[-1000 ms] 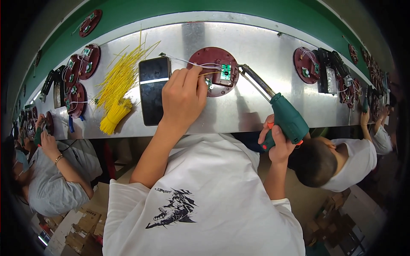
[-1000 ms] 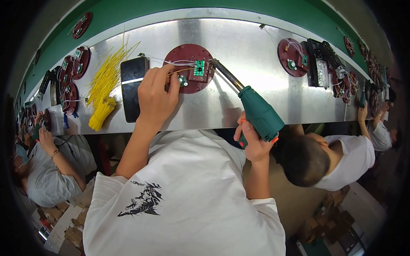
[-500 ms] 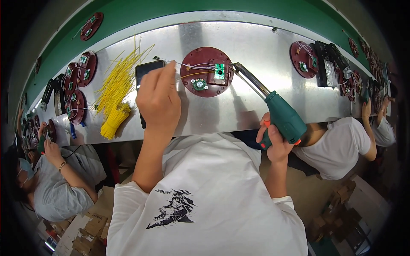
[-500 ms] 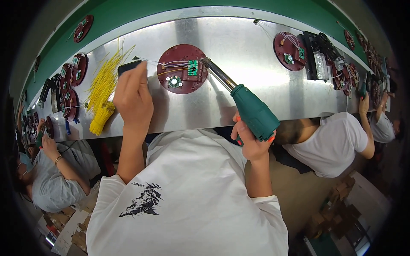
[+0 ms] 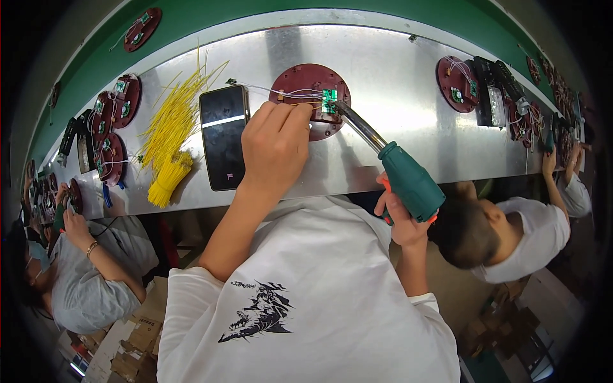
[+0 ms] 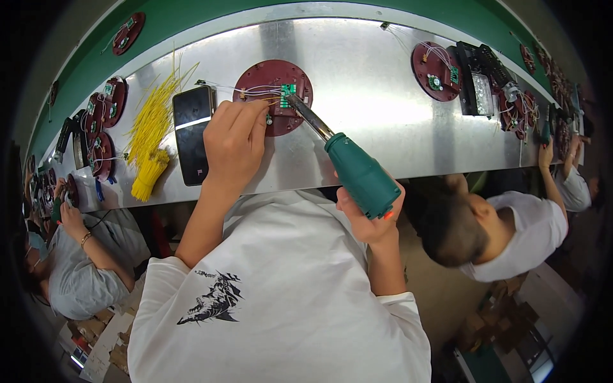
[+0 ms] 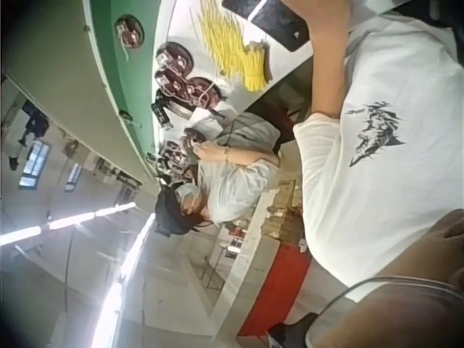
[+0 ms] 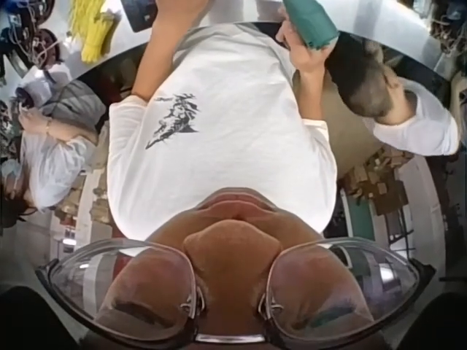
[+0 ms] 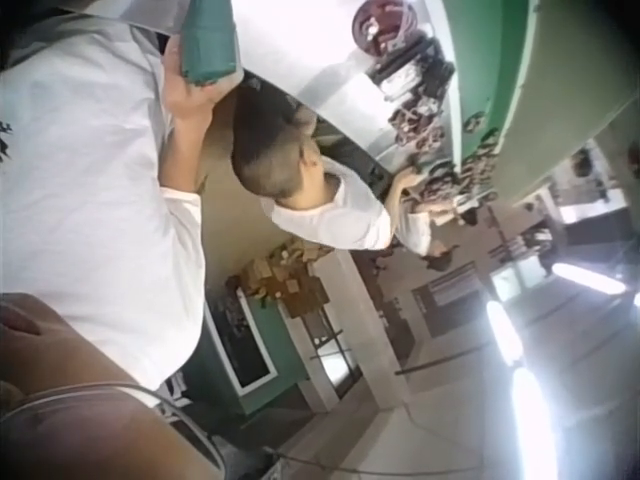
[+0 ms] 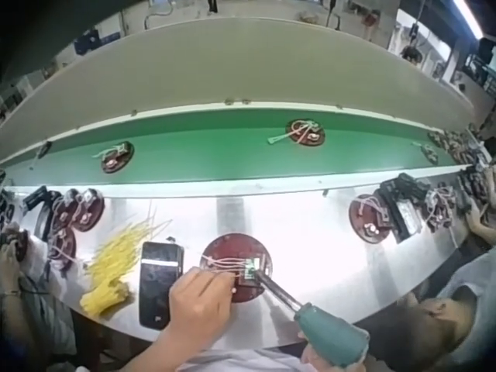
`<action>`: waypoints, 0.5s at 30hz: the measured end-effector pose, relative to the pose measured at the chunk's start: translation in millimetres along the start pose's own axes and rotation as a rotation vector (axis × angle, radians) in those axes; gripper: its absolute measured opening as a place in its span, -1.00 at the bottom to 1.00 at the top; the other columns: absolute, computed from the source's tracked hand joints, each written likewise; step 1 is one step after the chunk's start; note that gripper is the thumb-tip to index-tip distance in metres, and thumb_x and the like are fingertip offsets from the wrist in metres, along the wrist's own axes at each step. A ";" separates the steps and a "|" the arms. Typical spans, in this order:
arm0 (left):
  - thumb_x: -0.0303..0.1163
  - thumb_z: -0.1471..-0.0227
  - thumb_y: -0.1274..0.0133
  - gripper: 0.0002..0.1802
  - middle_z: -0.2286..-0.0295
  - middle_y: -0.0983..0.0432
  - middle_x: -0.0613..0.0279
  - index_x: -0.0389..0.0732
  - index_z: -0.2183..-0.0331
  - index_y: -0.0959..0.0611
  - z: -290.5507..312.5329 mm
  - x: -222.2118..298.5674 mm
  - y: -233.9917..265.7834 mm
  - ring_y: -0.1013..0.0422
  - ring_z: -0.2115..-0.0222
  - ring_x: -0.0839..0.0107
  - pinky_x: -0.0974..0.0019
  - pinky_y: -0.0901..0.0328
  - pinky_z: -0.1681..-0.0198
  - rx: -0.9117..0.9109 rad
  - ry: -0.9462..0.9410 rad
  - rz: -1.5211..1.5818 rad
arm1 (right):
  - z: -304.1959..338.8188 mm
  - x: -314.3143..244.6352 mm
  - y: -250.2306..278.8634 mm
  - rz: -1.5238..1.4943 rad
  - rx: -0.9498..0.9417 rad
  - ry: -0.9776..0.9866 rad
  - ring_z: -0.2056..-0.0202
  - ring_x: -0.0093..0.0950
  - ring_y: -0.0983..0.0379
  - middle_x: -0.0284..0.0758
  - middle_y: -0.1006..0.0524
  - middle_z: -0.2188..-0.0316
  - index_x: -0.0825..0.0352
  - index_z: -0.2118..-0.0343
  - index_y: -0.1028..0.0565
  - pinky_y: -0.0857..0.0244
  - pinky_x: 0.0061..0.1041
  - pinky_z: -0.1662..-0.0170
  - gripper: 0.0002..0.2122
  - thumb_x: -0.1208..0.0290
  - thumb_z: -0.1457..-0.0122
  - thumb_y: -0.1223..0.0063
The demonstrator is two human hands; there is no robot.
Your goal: Soldering electronic components onto small circuit boards on a factory assembly line.
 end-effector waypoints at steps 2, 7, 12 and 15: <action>-0.62 0.15 -0.14 -0.82 0.50 -0.49 0.20 -0.25 0.37 -0.65 -0.5 0.6 -1.1 -0.40 0.50 0.25 0.24 -0.33 0.44 0.014 0.005 0.003 | -0.3 -1.2 -0.1 0.002 0.003 0.000 0.43 -0.44 -0.49 -0.02 -0.51 0.11 0.54 -0.09 -0.39 -0.38 -0.52 0.57 -0.64 0.65 -0.21 0.08; -0.62 0.14 -0.15 -0.82 0.49 -0.49 0.19 -0.26 0.37 -0.65 0.0 -1.0 -4.3 -0.40 0.50 0.25 0.23 -0.33 0.45 0.026 0.015 0.027 | -2.2 -3.0 -0.9 0.006 0.000 0.023 0.47 -0.46 -0.48 -0.04 -0.51 0.13 0.54 -0.06 -0.41 -0.37 -0.53 0.57 -0.66 0.67 -0.20 0.10; -0.62 0.13 -0.16 -0.82 0.49 -0.48 0.18 -0.26 0.36 -0.66 1.2 -4.9 -7.1 -0.42 0.51 0.24 0.23 -0.35 0.45 0.012 0.046 0.037 | -6.2 -4.1 -3.4 0.000 -0.018 0.001 0.55 -0.49 -0.45 -0.08 -0.51 0.18 0.55 -0.02 -0.42 -0.33 -0.56 0.58 -0.68 0.68 -0.19 0.11; -0.61 0.12 -0.16 -0.82 0.49 -0.48 0.18 -0.26 0.35 -0.66 0.4 -5.9 -7.1 -0.43 0.51 0.23 0.23 -0.36 0.45 0.009 0.060 0.042 | -6.6 -2.4 -2.3 0.026 -0.028 -0.005 0.59 -0.51 -0.42 -0.10 -0.51 0.21 0.55 -0.02 -0.42 -0.31 -0.57 0.59 -0.68 0.68 -0.19 0.10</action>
Point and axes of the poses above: each hand's wrist, its own z-axis away from the middle knuckle, its own y-axis out of the back of the hand, x = y × z, the point moved 9 cm from there along -z, towards the middle knuckle
